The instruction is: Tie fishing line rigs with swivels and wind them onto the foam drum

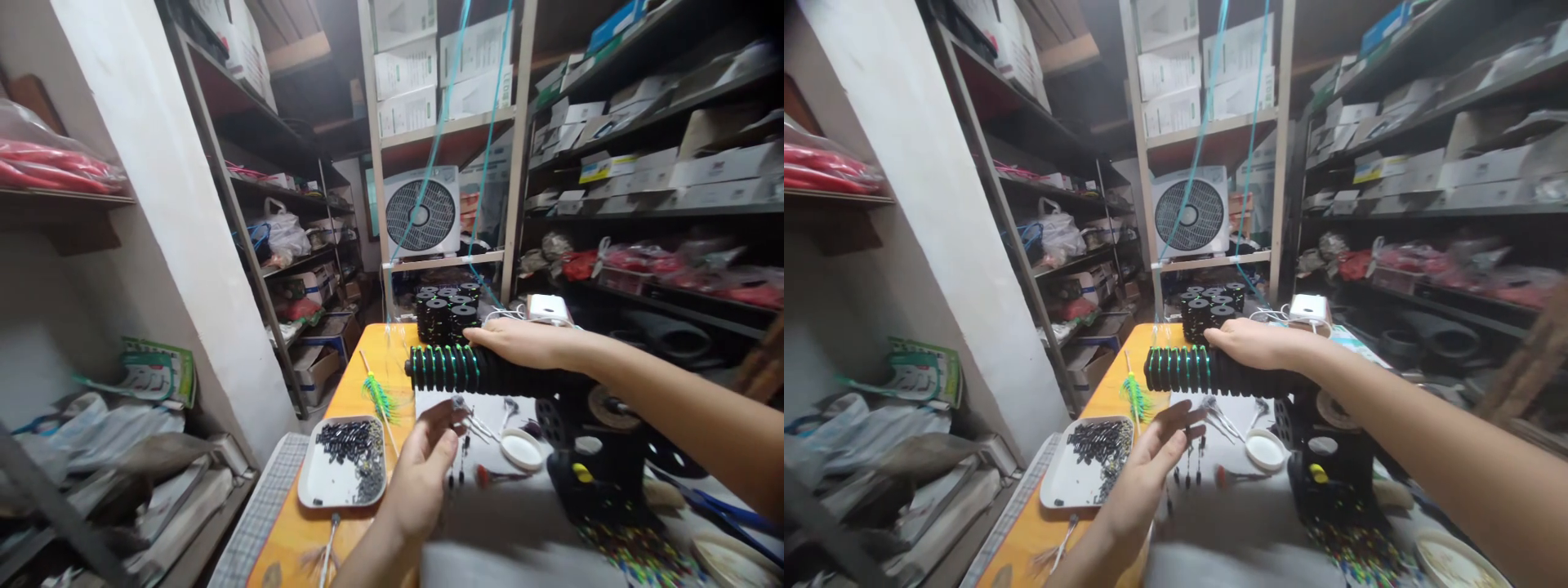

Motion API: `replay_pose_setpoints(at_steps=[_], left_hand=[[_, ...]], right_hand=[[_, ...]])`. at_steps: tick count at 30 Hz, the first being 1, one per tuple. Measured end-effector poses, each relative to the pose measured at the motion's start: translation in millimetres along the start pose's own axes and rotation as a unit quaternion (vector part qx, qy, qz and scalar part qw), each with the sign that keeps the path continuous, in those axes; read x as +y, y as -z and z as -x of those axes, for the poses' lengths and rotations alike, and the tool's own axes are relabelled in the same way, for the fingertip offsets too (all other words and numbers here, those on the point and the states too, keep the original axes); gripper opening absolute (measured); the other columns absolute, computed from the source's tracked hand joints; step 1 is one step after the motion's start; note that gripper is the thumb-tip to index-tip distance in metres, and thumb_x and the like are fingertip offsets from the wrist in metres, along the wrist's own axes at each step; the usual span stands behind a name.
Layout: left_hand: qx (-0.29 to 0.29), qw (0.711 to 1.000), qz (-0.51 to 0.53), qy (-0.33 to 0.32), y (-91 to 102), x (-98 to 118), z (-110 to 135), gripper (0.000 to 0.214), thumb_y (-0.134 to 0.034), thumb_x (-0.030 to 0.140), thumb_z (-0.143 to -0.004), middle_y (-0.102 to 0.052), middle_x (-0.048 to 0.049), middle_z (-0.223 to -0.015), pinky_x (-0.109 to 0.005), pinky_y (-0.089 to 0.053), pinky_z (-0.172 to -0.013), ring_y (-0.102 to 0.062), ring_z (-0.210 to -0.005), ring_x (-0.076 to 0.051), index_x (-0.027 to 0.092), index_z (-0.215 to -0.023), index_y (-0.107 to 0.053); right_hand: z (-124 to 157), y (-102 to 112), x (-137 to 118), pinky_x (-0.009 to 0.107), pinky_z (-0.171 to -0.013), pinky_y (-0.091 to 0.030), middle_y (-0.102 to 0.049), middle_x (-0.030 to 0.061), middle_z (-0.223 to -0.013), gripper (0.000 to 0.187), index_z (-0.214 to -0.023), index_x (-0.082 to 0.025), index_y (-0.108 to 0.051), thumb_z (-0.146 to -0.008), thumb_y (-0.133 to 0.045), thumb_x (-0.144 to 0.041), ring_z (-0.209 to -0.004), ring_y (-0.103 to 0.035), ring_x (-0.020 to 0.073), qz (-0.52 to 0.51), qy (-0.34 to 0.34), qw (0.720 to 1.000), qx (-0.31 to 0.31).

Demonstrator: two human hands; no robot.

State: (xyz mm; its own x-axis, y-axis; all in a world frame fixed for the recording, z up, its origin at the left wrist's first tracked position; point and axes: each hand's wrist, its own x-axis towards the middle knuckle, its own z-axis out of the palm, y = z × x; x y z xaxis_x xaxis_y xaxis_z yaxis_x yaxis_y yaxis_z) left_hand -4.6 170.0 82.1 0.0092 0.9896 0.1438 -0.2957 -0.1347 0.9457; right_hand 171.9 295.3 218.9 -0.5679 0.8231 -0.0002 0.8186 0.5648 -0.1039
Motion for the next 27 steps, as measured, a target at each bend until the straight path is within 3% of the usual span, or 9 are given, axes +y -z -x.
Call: replay_pose_setpoints(at_steps=[5,8,10,13,15,18,21,27], left_hand=[[0.058,0.996,-0.068,-0.028,18.1,1.1,-0.7,0.065,-0.063,0.053,-0.087,-0.044,-0.0211,-0.152,-0.048,-0.037,-0.113,-0.044,-0.14,-0.035,0.018,-0.139,-0.045],[0.072,0.983,-0.145,-0.09,20.6,19.5,-3.8,0.055,-0.049,0.043,-0.097,-0.032,-0.0171,-0.159,-0.05,-0.027,-0.119,-0.027,-0.149,-0.03,0.023,-0.146,-0.031],[0.06,0.963,-0.209,-0.156,17.6,39.2,-9.6,0.048,-0.043,0.035,-0.101,-0.028,-0.0111,-0.162,-0.047,-0.017,-0.123,-0.021,-0.151,-0.024,0.026,-0.146,-0.031],[-0.002,0.922,-0.303,-0.241,11.2,69.3,-24.9,0.037,-0.041,0.023,-0.1,-0.043,-0.0059,-0.154,-0.038,-0.011,-0.125,-0.028,-0.147,-0.019,0.025,-0.136,-0.049],[-0.062,0.896,-0.354,-0.261,8.6,83.8,-37.3,0.03,-0.043,0.02,-0.098,-0.058,-0.0055,-0.141,-0.038,-0.019,-0.123,-0.041,-0.139,-0.02,0.024,-0.121,-0.062],[-0.117,0.87,-0.408,-0.25,8.6,94.7,-54.3,0.029,-0.042,0.021,-0.098,-0.068,-0.0082,-0.124,-0.041,-0.036,-0.113,-0.056,-0.121,-0.023,0.022,-0.112,-0.067],[-0.127,0.862,-0.437,-0.221,11.1,98.3,-69.9,0.032,-0.037,0.025,-0.101,-0.07,-0.0089,-0.115,-0.041,-0.042,-0.107,-0.061,-0.113,-0.023,0.019,-0.109,-0.067],[-0.134,0.863,-0.463,-0.148,12.2,105.5,-101.8,0.028,-0.052,0.037,-0.099,-0.071,-0.0057,-0.099,-0.044,-0.053,-0.091,-0.067,-0.097,-0.021,0.014,-0.092,-0.067]], right_hand=[[-12.3,5.6,0.8,0.042,-0.087,-0.056,-0.066,0.0063,-0.118,0.031,-0.117,-0.017,-0.064,-0.096,-0.06,-0.039,-0.101,-0.066,0.023,-0.013,-0.006,1.0,-0.015],[-19.0,6.6,1.2,0.041,-0.087,-0.056,-0.066,0.0066,-0.118,0.029,-0.116,-0.017,-0.064,-0.096,-0.059,-0.038,-0.1,-0.066,0.0215,-0.016,-0.015,1.0,0.001],[-22.8,6.6,1.0,0.04,-0.085,-0.057,-0.066,0.007,-0.118,0.029,-0.116,-0.018,-0.064,-0.097,-0.058,-0.038,-0.098,-0.066,0.0203,-0.005,-0.03,0.999,0.027],[-24.2,6.5,-2.3,0.041,-0.085,-0.057,-0.065,0.0079,-0.119,0.03,-0.119,-0.018,-0.062,-0.097,-0.059,-0.038,-0.099,-0.066,0.0202,0.028,-0.049,0.993,0.102],[-20.1,6.3,-5.9,0.043,-0.087,-0.056,-0.064,0.0086,-0.122,0.031,-0.121,-0.018,-0.062,-0.097,-0.059,-0.037,-0.102,-0.065,0.0209,0.049,-0.045,0.983,0.169],[-6.4,3.8,-10.3,0.045,-0.09,-0.055,-0.064,0.0087,-0.122,0.03,-0.12,-0.018,-0.062,-0.096,-0.06,-0.036,-0.105,-0.065,0.0216,0.059,-0.02,0.962,0.265],[12.1,-4.5,-13.0,0.045,-0.093,-0.053,-0.068,0.0084,-0.119,0.026,-0.119,-0.017,-0.064,-0.099,-0.054,-0.032,-0.105,-0.066,0.0219,0.046,0.031,0.94,0.336],[36.9,-36.3,-16.0,0.038,-0.086,-0.056,-0.072,0.0126,-0.109,0.032,-0.117,-0.014,-0.062,-0.1,-0.034,-0.016,-0.099,-0.07,0.0226,0.012,0.151,0.914,0.377]])
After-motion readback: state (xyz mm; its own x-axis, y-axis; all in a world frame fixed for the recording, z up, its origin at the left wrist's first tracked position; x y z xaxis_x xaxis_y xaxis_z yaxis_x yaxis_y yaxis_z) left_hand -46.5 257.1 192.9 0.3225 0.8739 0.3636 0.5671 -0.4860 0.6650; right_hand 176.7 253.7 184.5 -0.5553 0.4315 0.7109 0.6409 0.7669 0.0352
